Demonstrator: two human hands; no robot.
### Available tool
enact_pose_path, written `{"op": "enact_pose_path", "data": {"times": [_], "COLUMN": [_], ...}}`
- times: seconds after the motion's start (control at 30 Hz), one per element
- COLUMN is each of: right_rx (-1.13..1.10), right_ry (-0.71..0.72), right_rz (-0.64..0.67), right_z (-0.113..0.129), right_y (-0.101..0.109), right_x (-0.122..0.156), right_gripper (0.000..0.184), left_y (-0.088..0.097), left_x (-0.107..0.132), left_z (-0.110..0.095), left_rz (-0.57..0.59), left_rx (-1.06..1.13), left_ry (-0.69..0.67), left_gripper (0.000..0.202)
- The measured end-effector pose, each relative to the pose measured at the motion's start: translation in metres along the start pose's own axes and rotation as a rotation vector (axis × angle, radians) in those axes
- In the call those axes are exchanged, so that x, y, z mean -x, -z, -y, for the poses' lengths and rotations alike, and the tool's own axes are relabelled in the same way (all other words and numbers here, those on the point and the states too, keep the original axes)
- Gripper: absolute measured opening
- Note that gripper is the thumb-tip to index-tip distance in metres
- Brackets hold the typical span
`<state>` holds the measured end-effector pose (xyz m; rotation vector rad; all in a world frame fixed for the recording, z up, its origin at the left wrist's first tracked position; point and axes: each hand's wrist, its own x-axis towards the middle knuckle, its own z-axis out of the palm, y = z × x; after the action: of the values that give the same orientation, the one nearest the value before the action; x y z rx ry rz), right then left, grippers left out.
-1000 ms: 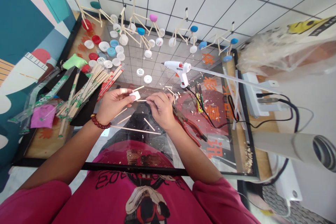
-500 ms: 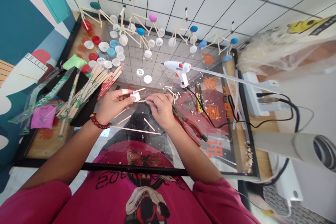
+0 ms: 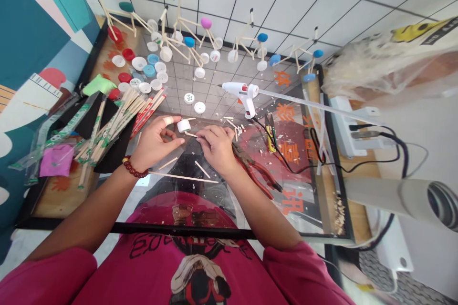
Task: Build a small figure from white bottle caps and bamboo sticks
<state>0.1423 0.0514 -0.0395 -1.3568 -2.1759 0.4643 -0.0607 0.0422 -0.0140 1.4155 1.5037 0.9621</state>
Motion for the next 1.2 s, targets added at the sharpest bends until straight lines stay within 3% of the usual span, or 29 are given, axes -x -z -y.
{"op": "enact_pose_path", "data": {"times": [0.2, 0.6, 1.2], "right_rx": [0.019, 0.01, 0.006], "right_ry": [-0.008, 0.009, 0.012], "right_rz": [0.015, -0.014, -0.047], "right_z": [0.0024, 0.0027, 0.002], "right_y": [0.0016, 0.0019, 0.0012], "right_x": [-0.0027, -0.0028, -0.0016], "right_gripper": [0.012, 0.014, 0.013], "left_y": [-0.0007, -0.0016, -0.0047], "left_x": [-0.0008, 0.0017, 0.0021], "left_z": [0.0006, -0.0054, -0.0038], "left_rz": [0.013, 0.019, -0.016], "left_rx": [-0.088, -0.193, -0.252], "left_ry": [0.02, -0.117, -0.207], "left_gripper": [0.048, 0.031, 0.026]}}
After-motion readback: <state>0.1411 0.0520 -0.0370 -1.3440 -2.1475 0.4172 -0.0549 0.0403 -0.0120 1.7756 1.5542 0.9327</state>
